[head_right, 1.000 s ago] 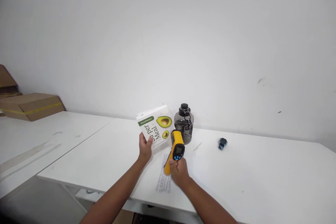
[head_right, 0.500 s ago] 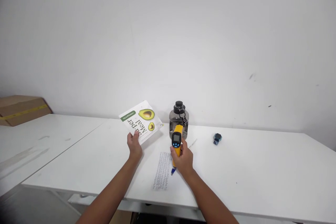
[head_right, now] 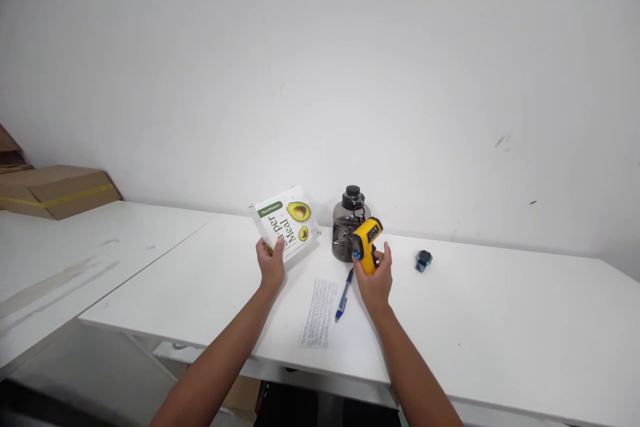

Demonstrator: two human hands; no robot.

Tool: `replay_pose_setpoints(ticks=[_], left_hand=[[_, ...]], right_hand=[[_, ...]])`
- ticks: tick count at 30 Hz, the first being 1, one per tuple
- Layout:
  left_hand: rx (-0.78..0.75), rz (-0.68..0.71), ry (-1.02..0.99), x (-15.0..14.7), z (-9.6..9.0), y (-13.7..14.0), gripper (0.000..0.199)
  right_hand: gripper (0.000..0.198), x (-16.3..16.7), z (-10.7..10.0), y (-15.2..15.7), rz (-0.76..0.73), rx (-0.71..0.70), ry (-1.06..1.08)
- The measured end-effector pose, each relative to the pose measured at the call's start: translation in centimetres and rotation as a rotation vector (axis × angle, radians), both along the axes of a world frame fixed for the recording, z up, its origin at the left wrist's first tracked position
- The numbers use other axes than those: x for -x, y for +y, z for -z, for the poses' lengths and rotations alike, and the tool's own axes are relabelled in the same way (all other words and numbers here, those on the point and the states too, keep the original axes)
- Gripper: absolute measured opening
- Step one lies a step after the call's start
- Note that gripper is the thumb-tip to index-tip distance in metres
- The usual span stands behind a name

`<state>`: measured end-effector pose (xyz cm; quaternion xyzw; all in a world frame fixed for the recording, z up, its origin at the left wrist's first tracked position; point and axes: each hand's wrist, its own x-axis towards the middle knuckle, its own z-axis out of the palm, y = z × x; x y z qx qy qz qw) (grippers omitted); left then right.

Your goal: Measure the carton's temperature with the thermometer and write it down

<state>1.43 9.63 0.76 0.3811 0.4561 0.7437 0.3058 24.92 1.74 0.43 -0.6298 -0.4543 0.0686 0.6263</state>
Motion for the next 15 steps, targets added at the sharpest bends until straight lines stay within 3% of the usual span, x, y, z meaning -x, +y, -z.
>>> replay_pose_setpoints(ticks=[6,11,13,15], left_hand=[[0.271,-0.051,0.244,0.3,0.1,-0.1,0.075],[0.299,-0.074,0.426,0.6,0.3,0.0,0.077],[0.299,-0.093,0.519,0.6,0.4,0.0,0.077],[0.284,-0.088,0.583,0.4,0.4,0.1,0.075]], right_hand=[[0.09,-1.5,0.4,1.7,0.106,-0.028,0.064],[0.087,-2.6,-1.5,0.1,0.064,0.002,0.093],[0.082,-4.0,-2.4,-2.0,0.015,0.09,-0.014],[0.079,-6.1,-3.1,-4.3,0.041,0.331,-0.246]])
